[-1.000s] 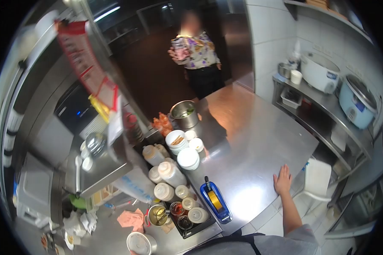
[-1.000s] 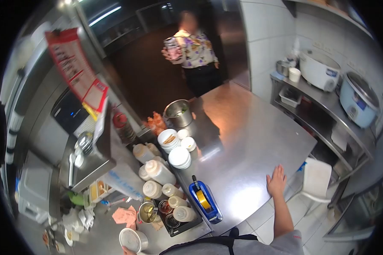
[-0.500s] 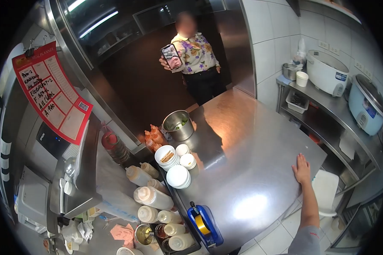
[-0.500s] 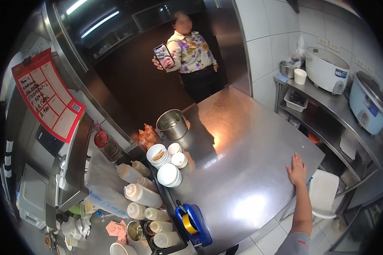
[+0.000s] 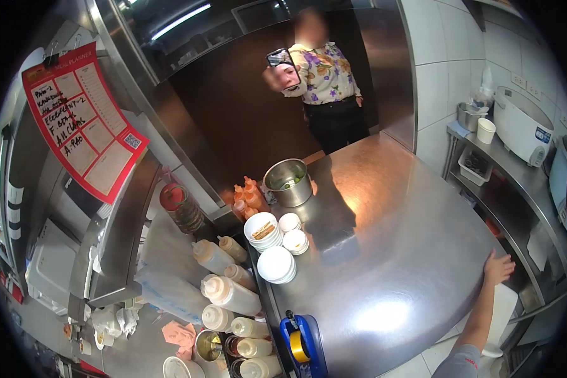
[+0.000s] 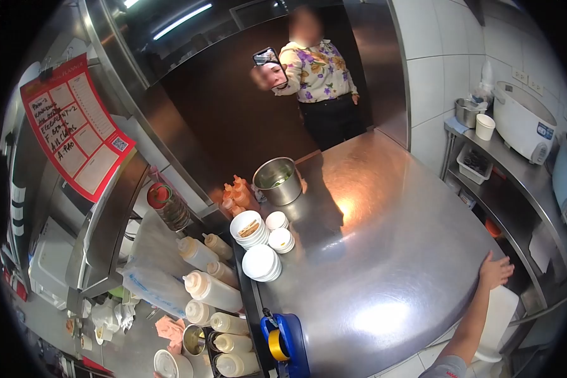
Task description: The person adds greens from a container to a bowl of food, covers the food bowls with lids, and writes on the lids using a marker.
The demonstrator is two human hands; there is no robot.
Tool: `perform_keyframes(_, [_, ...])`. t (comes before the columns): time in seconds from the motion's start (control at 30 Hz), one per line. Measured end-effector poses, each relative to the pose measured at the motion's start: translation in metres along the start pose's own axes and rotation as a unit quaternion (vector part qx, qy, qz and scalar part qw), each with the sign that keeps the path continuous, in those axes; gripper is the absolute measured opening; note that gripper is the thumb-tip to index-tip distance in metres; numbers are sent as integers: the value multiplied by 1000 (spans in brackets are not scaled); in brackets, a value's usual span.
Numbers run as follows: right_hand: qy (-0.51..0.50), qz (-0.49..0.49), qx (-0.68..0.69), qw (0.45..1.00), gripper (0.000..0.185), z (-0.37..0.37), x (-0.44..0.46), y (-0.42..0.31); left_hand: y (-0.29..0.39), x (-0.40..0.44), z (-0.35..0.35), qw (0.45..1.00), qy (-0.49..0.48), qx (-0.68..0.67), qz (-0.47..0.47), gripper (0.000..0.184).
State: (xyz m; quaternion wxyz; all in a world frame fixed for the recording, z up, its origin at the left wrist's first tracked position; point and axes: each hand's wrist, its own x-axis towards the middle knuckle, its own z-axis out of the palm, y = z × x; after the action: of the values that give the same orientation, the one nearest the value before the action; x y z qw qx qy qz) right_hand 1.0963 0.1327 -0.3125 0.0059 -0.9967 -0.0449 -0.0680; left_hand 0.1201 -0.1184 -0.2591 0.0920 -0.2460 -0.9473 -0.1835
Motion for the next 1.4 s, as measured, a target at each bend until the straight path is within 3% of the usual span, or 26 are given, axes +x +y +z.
perform_keyframes(0.07, [-6,85,-5,996,76,-2,-3,-5,4,-1,-2,1000,-5,7,-2,67])
perform_keyframes(0.17, [-78,57,98,990,77,9,11,4,-6,5,0,998,-55,17,-26,61])
perform_keyframes(0.23, [-45,15,89,995,74,33,24,10,-23,12,20,975,-34,-217,-37,46])
perform_keyframes(0.27, [-15,-19,69,997,74,55,35,15,-16,12,20,992,-7,-95,-81,47])
perform_keyframes(0.3, [17,-59,47,997,73,68,36,22,-39,15,39,991,50,-128,-4,41])
perform_keyframes(0.33, [38,-97,27,994,72,77,32,31,-47,17,41,990,41,-87,101,31])
perform_keyframes(0.4, [51,-168,20,984,72,75,19,44,-71,25,70,980,107,-99,137,26])
perform_keyframes(0.43, [73,-212,23,974,73,87,18,52,-34,12,38,995,23,-85,55,33])
perform_keyframes(0.5, [96,-264,57,958,71,99,2,65,14,2,8,976,42,-181,-110,50])
perform_keyframes(0.57, [49,-255,108,960,73,87,-45,79,3,12,13,978,56,-164,-117,51])
perform_keyframes(0.63, [105,-285,268,914,71,108,-78,94,0,20,9,969,78,-167,-166,51])
perform_keyframes(0.7, [31,-330,387,860,67,101,-121,111,-10,34,12,957,103,-169,-211,51])
perform_keyframes(0.77, [-96,-275,300,909,67,38,-195,123,-23,60,27,944,131,-171,-251,51])
perform_keyframes(0.8, [-159,-241,254,923,67,18,-216,126,-16,73,20,929,94,-207,-291,43])
perform_keyframes(0.9, [31,-390,288,874,64,73,-243,138,41,97,5,897,256,-112,-342,36])
perform_keyframes(0.93, [2,-389,335,858,65,39,-274,136,41,105,13,931,324,-61,-155,33])
perform_keyframes(0.97, [-20,-374,326,868,66,44,-277,136,43,112,21,925,379,-8,38,34])
perform_keyframes(1.0, [-41,-359,318,876,67,47,-280,135,63,118,17,930,288,-163,161,37])
perform_keyframes(1.03, [-61,-346,307,884,69,50,-279,134,81,118,34,928,216,-149,263,43])
perform_keyframes(1.07, [-67,-339,306,887,69,48,-278,133,105,114,43,901,113,-287,305,42])
perform_keyframes(1.13, [-83,-325,305,892,68,49,-280,132,141,96,49,913,59,-156,373,41])
perform_keyframes(1.2, [-64,-338,338,876,67,59,-275,132,141,72,62,960,35,-22,278,37])
perform_keyframes(1.27, [-61,-333,359,870,66,61,-279,129,138,80,78,965,-2,12,263,33])
perform_keyframes(1.33, [-77,-317,359,875,65,58,-280,131,115,107,94,941,-59,-47,329,29])
perform_keyframes(1.4, [-88,-322,371,866,64,59,-283,132,101,138,100,951,-72,-25,300,23])
